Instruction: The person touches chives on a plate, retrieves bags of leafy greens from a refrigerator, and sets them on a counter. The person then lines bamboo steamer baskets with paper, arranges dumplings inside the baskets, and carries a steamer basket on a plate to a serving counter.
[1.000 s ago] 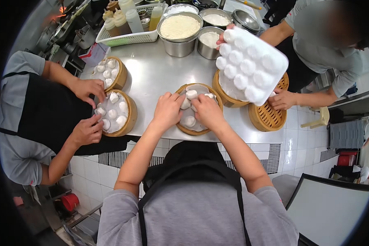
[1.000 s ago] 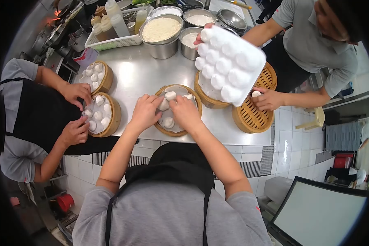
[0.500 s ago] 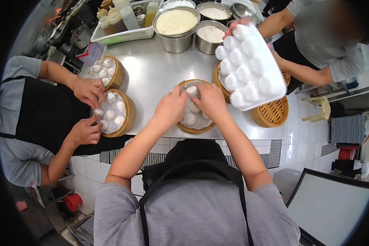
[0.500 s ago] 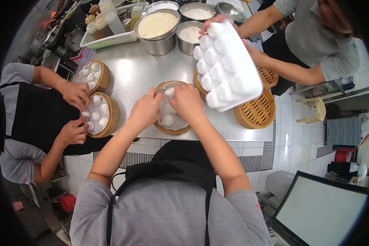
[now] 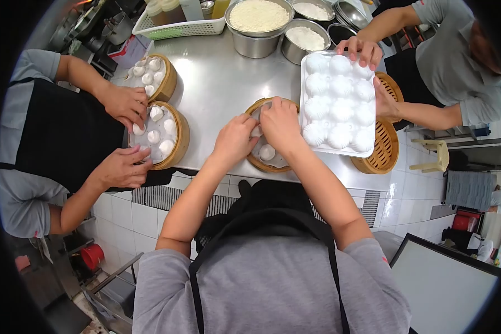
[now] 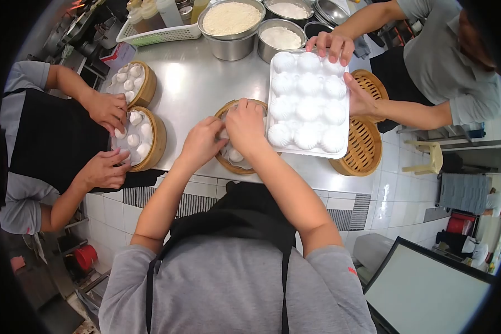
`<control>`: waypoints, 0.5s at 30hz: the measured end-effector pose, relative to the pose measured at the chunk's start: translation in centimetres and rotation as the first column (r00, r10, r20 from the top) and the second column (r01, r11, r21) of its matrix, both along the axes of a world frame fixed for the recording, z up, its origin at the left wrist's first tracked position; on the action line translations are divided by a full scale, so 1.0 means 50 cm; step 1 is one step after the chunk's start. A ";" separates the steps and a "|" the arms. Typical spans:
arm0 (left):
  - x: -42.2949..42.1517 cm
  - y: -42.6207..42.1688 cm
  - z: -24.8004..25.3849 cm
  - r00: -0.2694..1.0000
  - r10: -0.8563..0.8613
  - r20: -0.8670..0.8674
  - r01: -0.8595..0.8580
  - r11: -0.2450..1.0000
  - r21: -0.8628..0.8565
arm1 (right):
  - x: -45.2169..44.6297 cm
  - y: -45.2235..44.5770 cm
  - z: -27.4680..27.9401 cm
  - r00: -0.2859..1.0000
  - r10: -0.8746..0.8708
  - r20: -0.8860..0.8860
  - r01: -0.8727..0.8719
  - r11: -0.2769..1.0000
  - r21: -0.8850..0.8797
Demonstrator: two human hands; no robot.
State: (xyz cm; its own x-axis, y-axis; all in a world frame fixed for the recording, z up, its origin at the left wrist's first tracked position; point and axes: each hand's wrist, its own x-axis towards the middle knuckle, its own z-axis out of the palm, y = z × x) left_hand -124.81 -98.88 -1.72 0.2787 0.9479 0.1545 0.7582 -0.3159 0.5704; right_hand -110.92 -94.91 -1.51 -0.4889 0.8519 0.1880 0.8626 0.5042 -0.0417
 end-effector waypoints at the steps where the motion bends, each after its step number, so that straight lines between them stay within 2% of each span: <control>1: 0.001 -0.003 0.000 0.999 0.026 0.026 -0.027 0.999 0.027 | -0.004 0.003 0.005 0.997 -0.027 0.075 0.028 1.000 -0.012; 2: -0.001 -0.010 0.000 0.999 0.028 0.030 -0.029 0.999 0.025 | -0.002 -0.007 0.017 0.997 -0.025 0.079 0.026 1.000 -0.014; 4: -0.006 -0.025 0.008 0.992 0.043 0.122 -0.052 0.996 0.074 | 0.016 -0.054 0.057 0.982 0.039 -0.186 -0.031 0.998 0.046; 6: -0.005 -0.048 0.026 0.994 -0.004 0.112 -0.003 0.998 0.064 | 0.055 -0.120 0.087 0.940 -0.010 -0.342 -0.056 0.982 -0.181; 7: -0.002 -0.058 0.030 0.994 -0.052 0.101 0.046 0.997 0.056 | 0.079 -0.147 0.084 0.941 -0.014 -0.339 -0.053 0.981 -0.188; 9: 0.019 -0.065 0.022 0.997 -0.053 0.049 0.050 0.997 0.063 | 0.121 -0.179 0.069 0.937 -0.259 -0.236 0.169 0.924 -0.343; 10: 0.028 -0.068 0.015 0.998 -0.059 -0.006 0.059 0.996 0.072 | 0.133 -0.176 0.058 0.934 -0.269 -0.235 0.178 0.921 -0.346; 12: 0.037 -0.063 0.006 0.997 -0.078 -0.025 0.080 0.994 0.071 | 0.154 -0.153 0.029 0.900 -0.221 -0.375 0.187 0.974 -0.126; 14: 0.038 -0.060 0.012 0.994 -0.080 -0.073 0.081 0.997 0.012 | 0.151 -0.143 0.011 0.889 -0.225 -0.400 0.192 0.974 -0.122; 15: 0.037 -0.055 0.017 0.993 -0.091 -0.077 0.092 0.996 0.008 | 0.149 -0.139 0.009 0.909 -0.211 -0.358 0.163 0.974 -0.159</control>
State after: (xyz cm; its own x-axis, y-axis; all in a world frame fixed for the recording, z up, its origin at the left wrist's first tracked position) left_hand -122.95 -101.61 -0.89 0.3755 0.9161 0.1403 0.7671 -0.3922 0.5077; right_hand -103.46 -101.86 -1.06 -0.2334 0.9489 0.2125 0.8508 0.3051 -0.4278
